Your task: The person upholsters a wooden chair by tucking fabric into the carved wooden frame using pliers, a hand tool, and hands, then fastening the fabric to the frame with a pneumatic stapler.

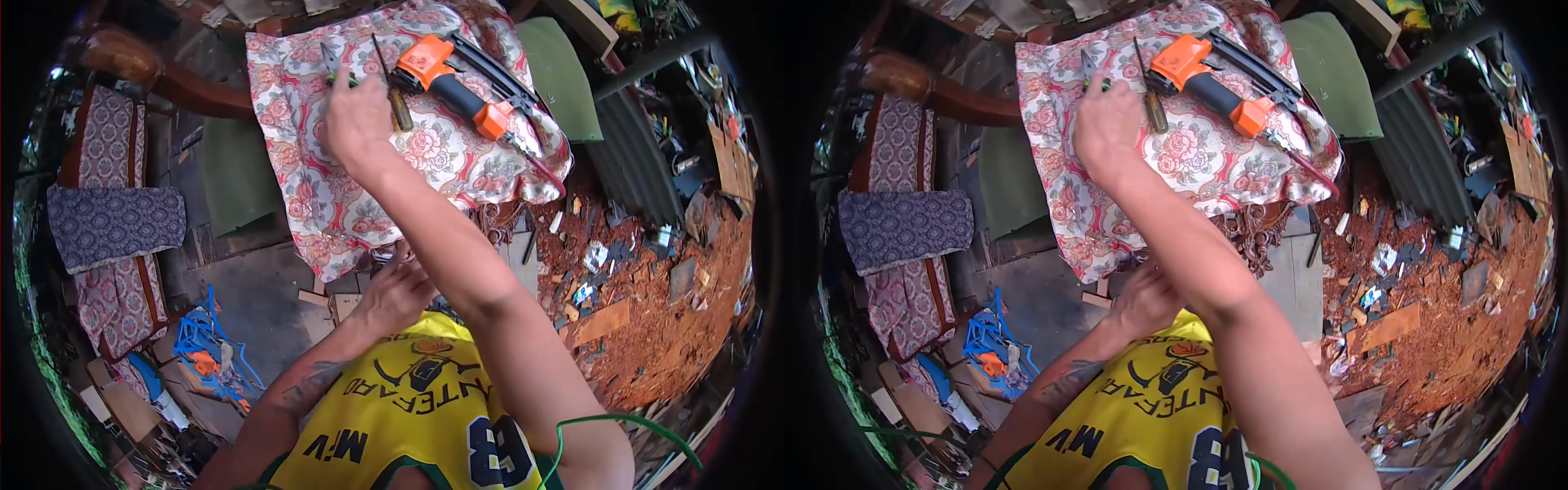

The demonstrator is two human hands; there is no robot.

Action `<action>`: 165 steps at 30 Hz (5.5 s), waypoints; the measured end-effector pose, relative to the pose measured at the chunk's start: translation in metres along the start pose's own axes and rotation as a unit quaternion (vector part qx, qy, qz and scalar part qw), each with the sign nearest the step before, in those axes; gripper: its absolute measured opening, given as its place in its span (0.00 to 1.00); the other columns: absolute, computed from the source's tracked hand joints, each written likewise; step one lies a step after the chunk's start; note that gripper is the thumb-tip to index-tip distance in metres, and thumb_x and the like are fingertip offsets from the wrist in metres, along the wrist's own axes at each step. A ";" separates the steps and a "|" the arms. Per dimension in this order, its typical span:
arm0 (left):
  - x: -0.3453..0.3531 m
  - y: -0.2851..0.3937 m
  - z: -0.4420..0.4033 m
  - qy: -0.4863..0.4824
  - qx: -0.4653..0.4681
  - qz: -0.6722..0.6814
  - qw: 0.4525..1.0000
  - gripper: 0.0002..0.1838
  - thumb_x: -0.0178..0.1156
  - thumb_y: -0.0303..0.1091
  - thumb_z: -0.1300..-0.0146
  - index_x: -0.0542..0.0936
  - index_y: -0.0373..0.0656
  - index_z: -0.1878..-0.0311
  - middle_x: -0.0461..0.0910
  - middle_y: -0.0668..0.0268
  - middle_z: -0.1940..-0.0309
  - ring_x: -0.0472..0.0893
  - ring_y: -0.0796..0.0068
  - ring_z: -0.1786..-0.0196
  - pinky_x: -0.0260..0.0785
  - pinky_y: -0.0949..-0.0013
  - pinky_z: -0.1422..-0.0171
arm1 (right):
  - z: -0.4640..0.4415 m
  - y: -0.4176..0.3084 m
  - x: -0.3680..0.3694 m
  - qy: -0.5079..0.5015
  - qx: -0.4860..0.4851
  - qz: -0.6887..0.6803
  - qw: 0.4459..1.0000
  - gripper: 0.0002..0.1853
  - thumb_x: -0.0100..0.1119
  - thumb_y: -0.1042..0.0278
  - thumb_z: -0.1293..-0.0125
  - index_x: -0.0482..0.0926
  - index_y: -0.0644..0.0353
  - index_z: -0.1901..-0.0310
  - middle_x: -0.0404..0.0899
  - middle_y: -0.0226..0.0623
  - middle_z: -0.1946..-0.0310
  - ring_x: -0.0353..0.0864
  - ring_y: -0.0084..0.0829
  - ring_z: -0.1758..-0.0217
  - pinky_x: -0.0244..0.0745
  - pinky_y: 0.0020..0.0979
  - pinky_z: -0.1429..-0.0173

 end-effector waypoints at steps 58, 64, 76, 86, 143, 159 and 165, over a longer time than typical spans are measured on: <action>-0.011 -0.140 -0.150 -0.306 0.397 -0.095 0.860 0.20 0.72 0.38 0.32 0.85 0.45 0.39 0.77 0.65 0.24 0.71 0.54 0.18 0.62 0.46 0.13 | 0.237 0.149 0.080 0.231 -0.020 -0.029 0.972 0.27 0.65 0.73 0.42 0.84 0.68 0.38 0.80 0.44 0.37 0.75 0.44 0.26 0.69 0.42 0.18; -0.003 -0.131 -0.162 -0.388 0.397 -0.142 0.820 0.15 0.62 0.43 0.24 0.86 0.50 0.40 0.74 0.68 0.22 0.60 0.58 0.13 0.42 0.43 0.07 | 0.232 0.138 0.078 0.265 0.048 -0.052 0.962 0.24 0.66 0.77 0.40 0.85 0.66 0.40 0.81 0.43 0.37 0.77 0.44 0.27 0.74 0.42 0.21; -0.001 -0.133 -0.162 -0.383 0.451 -0.162 0.790 0.12 0.64 0.43 0.27 0.87 0.60 0.44 0.75 0.80 0.24 0.60 0.61 0.15 0.38 0.45 0.11 | 0.245 0.114 0.062 0.316 0.464 -0.214 0.800 0.12 0.68 0.65 0.28 0.90 0.58 0.47 0.85 0.49 0.59 0.90 0.55 0.56 0.84 0.51 0.54; 0.001 -0.130 -0.162 -0.370 0.438 -0.154 0.805 0.11 0.63 0.41 0.26 0.87 0.59 0.44 0.76 0.78 0.24 0.61 0.58 0.16 0.38 0.47 0.11 | 0.228 0.113 0.062 0.272 0.526 -0.225 0.774 0.16 0.67 0.59 0.28 0.88 0.63 0.50 0.89 0.58 0.62 0.92 0.58 0.59 0.87 0.54 0.53; 0.003 -0.124 -0.163 -0.387 0.479 -0.221 0.757 0.16 0.60 0.39 0.25 0.85 0.55 0.37 0.77 0.71 0.25 0.61 0.51 0.16 0.37 0.45 0.12 | 0.231 0.126 0.078 0.315 0.478 -0.387 0.723 0.14 0.63 0.63 0.35 0.89 0.67 0.63 0.88 0.62 0.65 0.91 0.61 0.57 0.86 0.55 0.49; 0.016 -0.113 -0.184 -0.435 0.574 -0.240 0.651 0.18 0.59 0.50 0.25 0.82 0.53 0.39 0.78 0.70 0.28 0.65 0.65 0.15 0.33 0.31 0.09 | 0.221 0.157 0.058 0.174 0.466 -0.347 0.795 0.13 0.66 0.66 0.40 0.92 0.63 0.58 0.91 0.57 0.57 0.92 0.56 0.50 0.87 0.51 0.43; 0.031 -0.119 -0.211 -0.449 0.638 -0.216 0.587 0.23 0.54 0.61 0.25 0.80 0.57 0.39 0.78 0.73 0.30 0.64 0.69 0.15 0.30 0.24 0.10 | 0.219 0.147 0.070 0.257 0.472 -0.334 0.775 0.10 0.63 0.67 0.40 0.91 0.63 0.63 0.89 0.58 0.62 0.91 0.59 0.56 0.86 0.53 0.49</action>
Point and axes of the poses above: each hand's wrist, its own z-axis away from the middle knuckle, its own x-axis out of the palm, y = z × x, the point moved 3 cm from there along -z, towards the middle knuckle
